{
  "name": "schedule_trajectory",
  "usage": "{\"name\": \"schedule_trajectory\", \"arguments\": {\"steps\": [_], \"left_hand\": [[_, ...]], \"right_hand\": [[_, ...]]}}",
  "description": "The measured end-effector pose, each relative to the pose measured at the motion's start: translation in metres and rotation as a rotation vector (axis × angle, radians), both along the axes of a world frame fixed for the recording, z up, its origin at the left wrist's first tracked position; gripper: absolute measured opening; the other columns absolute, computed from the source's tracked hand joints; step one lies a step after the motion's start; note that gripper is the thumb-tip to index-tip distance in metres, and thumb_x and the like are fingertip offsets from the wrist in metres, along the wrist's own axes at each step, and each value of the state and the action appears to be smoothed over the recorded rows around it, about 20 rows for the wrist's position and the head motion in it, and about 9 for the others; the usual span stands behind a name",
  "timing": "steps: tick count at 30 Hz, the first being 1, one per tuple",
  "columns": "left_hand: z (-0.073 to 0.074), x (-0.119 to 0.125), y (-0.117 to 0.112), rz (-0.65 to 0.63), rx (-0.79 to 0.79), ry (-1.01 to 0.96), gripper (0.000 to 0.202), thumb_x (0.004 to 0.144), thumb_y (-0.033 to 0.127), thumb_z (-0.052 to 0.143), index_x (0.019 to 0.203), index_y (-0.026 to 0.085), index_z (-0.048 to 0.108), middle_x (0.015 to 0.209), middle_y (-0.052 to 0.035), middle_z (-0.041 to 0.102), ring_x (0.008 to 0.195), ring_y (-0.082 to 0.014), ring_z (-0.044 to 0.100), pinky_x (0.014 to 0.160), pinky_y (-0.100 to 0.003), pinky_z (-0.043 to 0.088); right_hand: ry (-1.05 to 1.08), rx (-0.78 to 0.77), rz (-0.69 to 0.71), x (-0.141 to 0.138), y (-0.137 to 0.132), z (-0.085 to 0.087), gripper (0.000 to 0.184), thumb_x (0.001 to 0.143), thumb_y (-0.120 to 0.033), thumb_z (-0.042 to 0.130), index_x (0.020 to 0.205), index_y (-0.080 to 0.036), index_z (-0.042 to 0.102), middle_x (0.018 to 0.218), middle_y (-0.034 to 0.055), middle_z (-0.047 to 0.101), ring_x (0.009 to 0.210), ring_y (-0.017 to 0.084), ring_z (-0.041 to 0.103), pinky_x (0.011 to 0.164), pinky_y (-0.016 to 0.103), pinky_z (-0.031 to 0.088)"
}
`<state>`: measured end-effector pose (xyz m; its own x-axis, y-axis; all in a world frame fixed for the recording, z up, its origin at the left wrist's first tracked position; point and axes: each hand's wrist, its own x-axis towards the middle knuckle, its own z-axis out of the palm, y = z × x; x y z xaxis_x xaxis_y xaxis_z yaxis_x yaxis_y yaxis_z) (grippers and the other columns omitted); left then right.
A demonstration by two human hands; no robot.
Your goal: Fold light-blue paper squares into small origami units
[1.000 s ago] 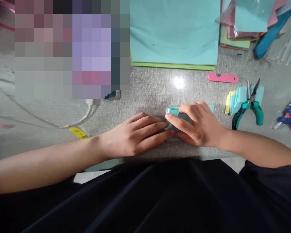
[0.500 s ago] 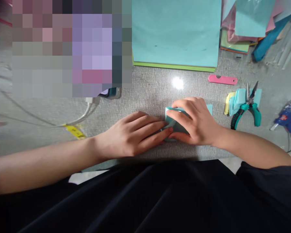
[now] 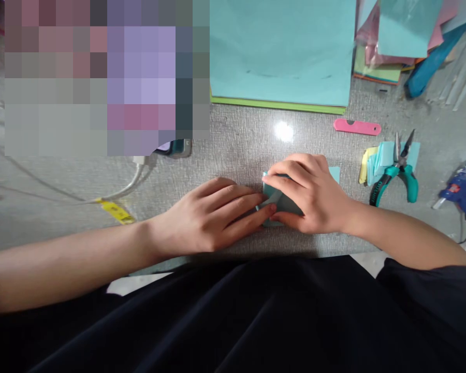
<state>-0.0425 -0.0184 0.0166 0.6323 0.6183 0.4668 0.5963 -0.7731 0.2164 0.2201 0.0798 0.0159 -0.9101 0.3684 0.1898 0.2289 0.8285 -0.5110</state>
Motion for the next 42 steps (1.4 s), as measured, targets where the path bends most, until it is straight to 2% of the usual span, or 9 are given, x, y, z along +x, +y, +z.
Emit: {"name": "schedule_trajectory", "arguments": {"steps": [9, 15, 19, 22, 26, 29, 31, 36, 42], "left_hand": [[-0.003, -0.005, -0.003, 0.037, -0.079, -0.055, 0.023, 0.116, 0.03, 0.069, 0.129, 0.011, 0.071, 0.117, -0.0147, 0.089, 0.108, -0.0266, 0.085, 0.079, -0.038, 0.063], [-0.006, -0.01, -0.001, 0.046, -0.167, -0.048, 0.031, 0.116, 0.041, 0.07, 0.137, 0.018, 0.071, 0.123, -0.012, 0.089, 0.116, -0.0286, 0.084, 0.085, -0.039, 0.06], [-0.011, -0.01, -0.001, 0.058, -0.197, -0.1, 0.038, 0.115, 0.044, 0.071, 0.141, 0.017, 0.069, 0.118, -0.0115, 0.088, 0.116, -0.0294, 0.082, 0.088, -0.042, 0.058], [-0.013, -0.009, -0.002, 0.073, -0.217, -0.113, 0.04, 0.115, 0.044, 0.069, 0.145, 0.018, 0.067, 0.117, -0.0113, 0.088, 0.114, -0.0295, 0.081, 0.088, -0.044, 0.057], [-0.016, -0.01, -0.005, 0.088, -0.259, -0.107, 0.049, 0.113, 0.044, 0.07, 0.154, 0.018, 0.063, 0.118, -0.0119, 0.087, 0.114, -0.0313, 0.079, 0.088, -0.045, 0.056], [-0.018, -0.01, -0.007, 0.112, -0.314, -0.114, 0.059, 0.111, 0.045, 0.07, 0.164, 0.022, 0.057, 0.119, -0.0118, 0.086, 0.117, -0.0334, 0.077, 0.093, -0.048, 0.056], [-0.019, -0.01, -0.008, 0.121, -0.33, -0.121, 0.062, 0.11, 0.045, 0.071, 0.166, 0.022, 0.055, 0.12, -0.0125, 0.085, 0.118, -0.0341, 0.075, 0.094, -0.049, 0.056], [-0.018, -0.01, -0.006, 0.114, -0.311, -0.107, 0.057, 0.111, 0.047, 0.07, 0.16, 0.02, 0.058, 0.116, -0.0124, 0.084, 0.114, -0.0334, 0.074, 0.091, -0.047, 0.055], [-0.018, -0.01, -0.005, 0.12, -0.332, -0.123, 0.05, 0.111, 0.048, 0.07, 0.152, 0.021, 0.062, 0.115, -0.0105, 0.083, 0.112, -0.032, 0.072, 0.09, -0.046, 0.053]], "right_hand": [[-0.021, 0.042, -0.006, -0.001, -0.001, 0.001, 0.058, 0.118, -0.065, 0.048, 0.148, -0.019, 0.066, 0.138, 0.016, 0.078, 0.13, 0.036, 0.061, 0.104, 0.056, 0.045], [-0.01, 0.077, -0.029, -0.002, -0.003, -0.003, 0.053, 0.119, -0.062, 0.051, 0.146, -0.018, 0.066, 0.139, 0.0156, 0.076, 0.13, 0.035, 0.064, 0.103, 0.054, 0.048], [0.072, 0.141, -0.074, 0.0, -0.005, -0.009, 0.051, 0.118, -0.054, 0.057, 0.159, -0.024, 0.057, 0.149, 0.0158, 0.071, 0.137, 0.036, 0.064, 0.107, 0.058, 0.051], [0.187, 0.373, -0.044, 0.002, -0.005, -0.005, 0.031, 0.113, -0.04, 0.07, 0.143, -0.032, 0.068, 0.144, 0.0063, 0.075, 0.13, 0.028, 0.066, 0.106, 0.049, 0.052], [0.203, 0.603, 0.174, 0.001, -0.005, 0.01, 0.009, 0.109, -0.028, 0.077, 0.108, -0.037, 0.076, 0.119, -0.0094, 0.08, 0.104, 0.015, 0.063, 0.099, 0.039, 0.048], [0.189, 0.527, 0.276, -0.003, -0.005, 0.016, 0.016, 0.108, -0.02, 0.077, 0.098, -0.032, 0.078, 0.093, -0.0093, 0.075, 0.085, 0.014, 0.057, 0.085, 0.037, 0.047], [0.139, 0.479, 0.34, -0.004, -0.004, 0.016, 0.017, 0.11, -0.014, 0.072, 0.103, -0.028, 0.08, 0.08, -0.0075, 0.068, 0.078, 0.014, 0.054, 0.078, 0.037, 0.044], [0.054, 0.434, 0.427, -0.004, -0.003, 0.01, 0.024, 0.112, -0.01, 0.065, 0.126, -0.02, 0.081, 0.075, -0.0042, 0.067, 0.073, 0.016, 0.055, 0.069, 0.037, 0.038], [0.085, 0.387, 0.378, -0.005, -0.004, 0.008, 0.023, 0.115, -0.012, 0.064, 0.121, -0.023, 0.083, 0.071, -0.0062, 0.066, 0.071, 0.015, 0.057, 0.07, 0.035, 0.046]]}}
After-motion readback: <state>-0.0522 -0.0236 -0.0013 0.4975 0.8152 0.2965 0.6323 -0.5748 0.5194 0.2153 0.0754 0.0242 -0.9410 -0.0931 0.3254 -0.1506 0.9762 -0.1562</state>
